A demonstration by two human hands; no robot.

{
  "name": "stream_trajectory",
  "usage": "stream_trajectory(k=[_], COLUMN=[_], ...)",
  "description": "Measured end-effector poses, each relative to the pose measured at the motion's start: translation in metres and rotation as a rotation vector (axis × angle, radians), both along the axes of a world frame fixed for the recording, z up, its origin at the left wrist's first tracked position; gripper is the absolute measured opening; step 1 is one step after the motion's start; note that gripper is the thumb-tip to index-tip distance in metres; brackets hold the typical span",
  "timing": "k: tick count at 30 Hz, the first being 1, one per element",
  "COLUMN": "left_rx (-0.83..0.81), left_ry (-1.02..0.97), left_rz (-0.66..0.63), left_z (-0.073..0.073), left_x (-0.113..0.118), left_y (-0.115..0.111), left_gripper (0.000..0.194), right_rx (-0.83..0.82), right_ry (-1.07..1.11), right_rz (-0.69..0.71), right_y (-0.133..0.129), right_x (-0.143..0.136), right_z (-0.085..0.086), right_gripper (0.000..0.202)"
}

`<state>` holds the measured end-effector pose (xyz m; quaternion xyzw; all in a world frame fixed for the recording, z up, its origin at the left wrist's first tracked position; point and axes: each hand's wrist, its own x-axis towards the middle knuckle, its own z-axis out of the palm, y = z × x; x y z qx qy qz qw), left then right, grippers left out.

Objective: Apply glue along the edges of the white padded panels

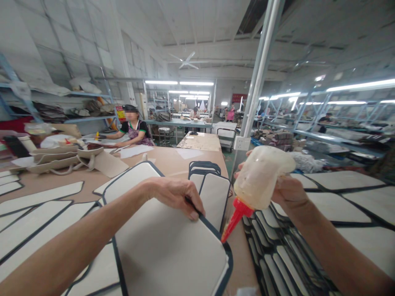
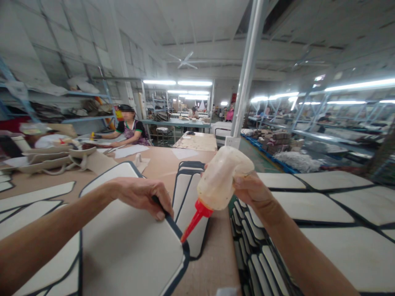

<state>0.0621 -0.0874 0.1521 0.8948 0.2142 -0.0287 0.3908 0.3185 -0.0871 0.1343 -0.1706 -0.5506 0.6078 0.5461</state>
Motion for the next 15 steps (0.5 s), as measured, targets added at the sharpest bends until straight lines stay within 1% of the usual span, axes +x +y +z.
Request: stream_trajectory(k=[9, 15], left_rx=[-0.05, -0.07], left_ry=[0.0, -0.016], left_rz=[0.055, 0.119], left_z=[0.0, 0.0], left_x=[-0.004, -0.012], left_y=[-0.001, 0.002], left_gripper=[0.029, 0.027], right_rx=[-0.008, 0.004], right_ry=[0.012, 0.025], right_rz=[0.019, -0.023], right_y=[0.003, 0.004], right_x=[-0.005, -0.003], right_z=[0.0, -0.003], right_gripper=[0.056, 0.056])
